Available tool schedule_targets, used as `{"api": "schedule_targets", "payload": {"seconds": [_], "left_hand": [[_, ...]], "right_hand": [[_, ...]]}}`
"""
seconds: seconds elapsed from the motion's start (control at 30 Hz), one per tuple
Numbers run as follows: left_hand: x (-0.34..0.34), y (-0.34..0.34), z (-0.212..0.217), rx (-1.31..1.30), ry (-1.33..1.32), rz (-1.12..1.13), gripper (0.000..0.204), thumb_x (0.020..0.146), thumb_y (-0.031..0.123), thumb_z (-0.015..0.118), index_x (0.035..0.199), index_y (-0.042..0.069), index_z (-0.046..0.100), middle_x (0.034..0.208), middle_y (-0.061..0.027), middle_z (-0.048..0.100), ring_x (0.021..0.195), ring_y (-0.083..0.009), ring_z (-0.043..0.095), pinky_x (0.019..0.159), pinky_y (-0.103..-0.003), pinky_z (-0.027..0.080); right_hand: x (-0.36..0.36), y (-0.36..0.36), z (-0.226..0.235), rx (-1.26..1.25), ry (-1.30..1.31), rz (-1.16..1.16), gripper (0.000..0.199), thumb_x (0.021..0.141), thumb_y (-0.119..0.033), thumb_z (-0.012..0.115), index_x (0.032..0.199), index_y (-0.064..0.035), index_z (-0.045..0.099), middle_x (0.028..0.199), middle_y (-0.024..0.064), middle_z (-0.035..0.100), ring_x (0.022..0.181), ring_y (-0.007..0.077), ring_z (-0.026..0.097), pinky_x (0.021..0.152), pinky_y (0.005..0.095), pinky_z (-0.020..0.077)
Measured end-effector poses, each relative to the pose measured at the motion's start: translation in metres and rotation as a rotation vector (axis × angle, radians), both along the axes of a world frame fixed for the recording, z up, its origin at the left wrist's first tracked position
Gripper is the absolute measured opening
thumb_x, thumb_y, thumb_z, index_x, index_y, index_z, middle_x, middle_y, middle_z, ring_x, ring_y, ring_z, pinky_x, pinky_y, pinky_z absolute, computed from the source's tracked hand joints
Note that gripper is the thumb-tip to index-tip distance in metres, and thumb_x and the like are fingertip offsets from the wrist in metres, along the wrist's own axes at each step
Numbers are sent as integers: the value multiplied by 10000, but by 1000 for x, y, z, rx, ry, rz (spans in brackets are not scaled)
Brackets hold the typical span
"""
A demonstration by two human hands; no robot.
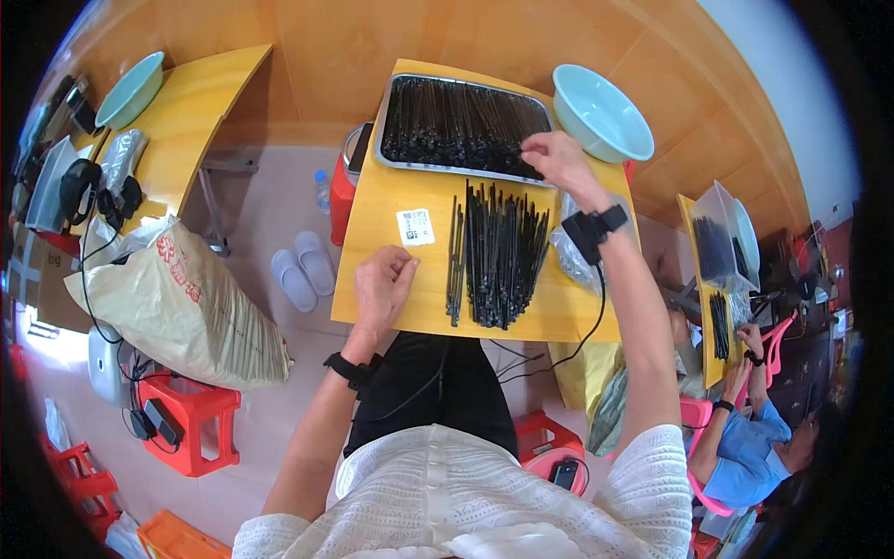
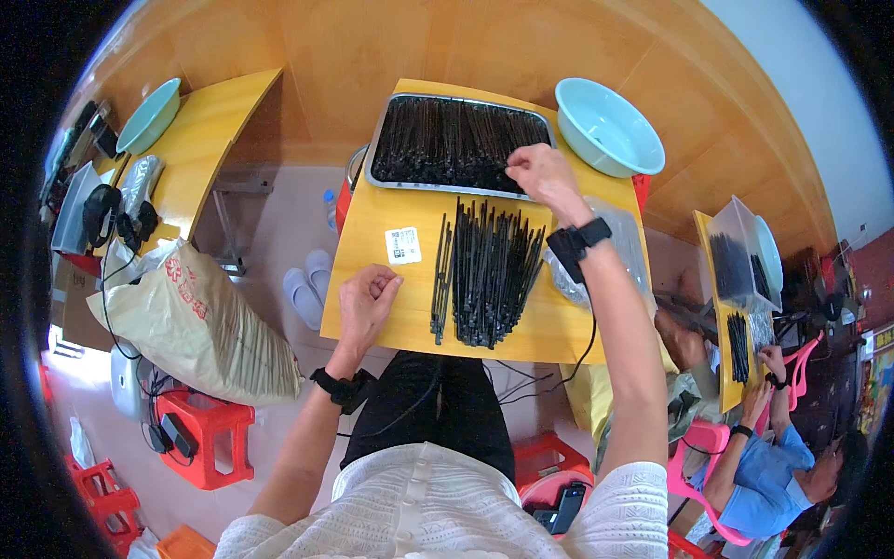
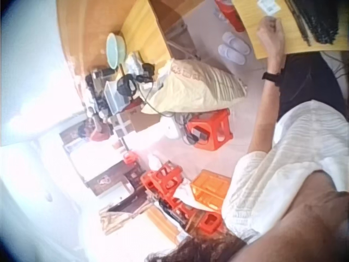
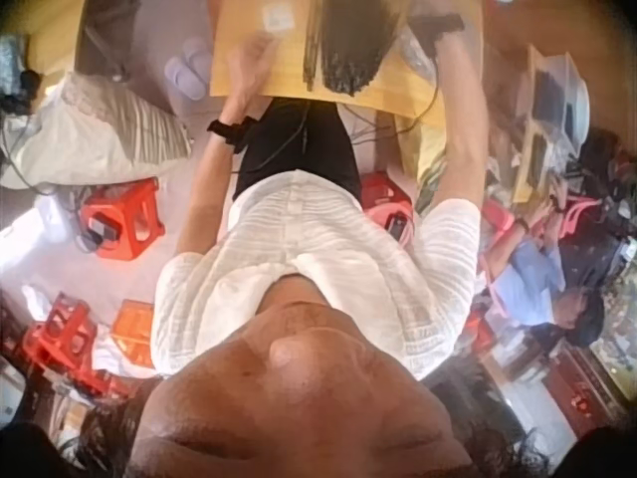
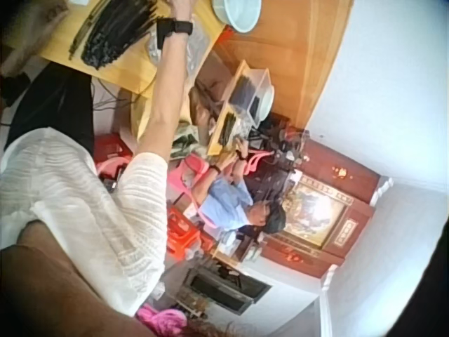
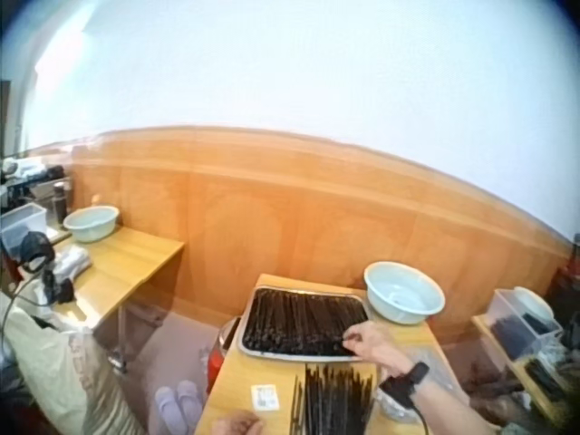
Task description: The recorder is sorting and bundling black plastic zip ties at a workspace.
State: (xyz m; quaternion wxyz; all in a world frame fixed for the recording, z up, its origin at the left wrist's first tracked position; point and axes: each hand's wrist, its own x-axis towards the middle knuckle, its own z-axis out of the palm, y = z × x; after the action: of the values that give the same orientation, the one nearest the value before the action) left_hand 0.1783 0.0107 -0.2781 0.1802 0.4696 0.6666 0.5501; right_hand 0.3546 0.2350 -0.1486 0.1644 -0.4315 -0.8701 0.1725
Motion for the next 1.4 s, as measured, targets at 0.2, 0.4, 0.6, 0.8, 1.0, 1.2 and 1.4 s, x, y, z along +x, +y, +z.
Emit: {"api": "schedule_targets", "payload": {"seconds": [0.2,0.4,0.6,0.8,1.0,1.2,1.4], "left_hand": [[3,3,8,-29,-32,-28,126,749,87,646,738,-26,592,575,-103,557,496,-160,533,491,-266,424],[0,-2,12,-63,-14,1,131,754,89,640,737,-32,590,584,-110,564,501,-160,536,492,-268,424],[3,1,9,-46,-17,-22,132,757,85,633,734,-36,587,581,-113,566,496,-173,538,495,-275,426],[-2,2,9,-74,-12,-18,142,760,100,630,745,-34,588,587,-119,564,507,-179,540,503,-275,425],[-7,-1,3,-40,-18,-22,128,757,96,624,754,-29,594,581,-115,558,508,-174,538,503,-277,423],[-1,1,1,-48,-34,-11,105,752,73,617,764,-30,601,575,-106,562,499,-155,532,508,-268,428],[1,-1,4,-73,-71,-1,92,757,51,605,775,-40,608,598,-89,591,511,-116,533,522,-244,441]], "right_hand": [[-34,44,-41,135,-124,106,461,819,-329,530,1092,42,547,1146,173,505,1103,317,461,927,375,380],[-60,15,-40,125,-313,7,483,856,-402,470,1069,22,563,1148,136,484,1146,299,421,943,415,369],[-52,17,-36,114,-190,-15,429,860,-391,460,1045,-28,593,1148,150,480,1105,319,446,915,438,390],[-7,-31,-15,174,170,105,258,806,-239,565,922,-19,633,877,144,589,851,321,556,746,379,436],[31,-158,-43,-103,212,31,164,745,-112,623,879,-17,625,771,121,567,676,245,568,586,319,437],[4,-238,-85,-9,289,-96,237,724,-124,659,925,-17,593,751,122,556,610,298,577,547,386,457],[-9,-250,-102,186,86,-169,168,784,-75,573,937,-36,515,829,129,465,567,308,578,484,387,469]]}}
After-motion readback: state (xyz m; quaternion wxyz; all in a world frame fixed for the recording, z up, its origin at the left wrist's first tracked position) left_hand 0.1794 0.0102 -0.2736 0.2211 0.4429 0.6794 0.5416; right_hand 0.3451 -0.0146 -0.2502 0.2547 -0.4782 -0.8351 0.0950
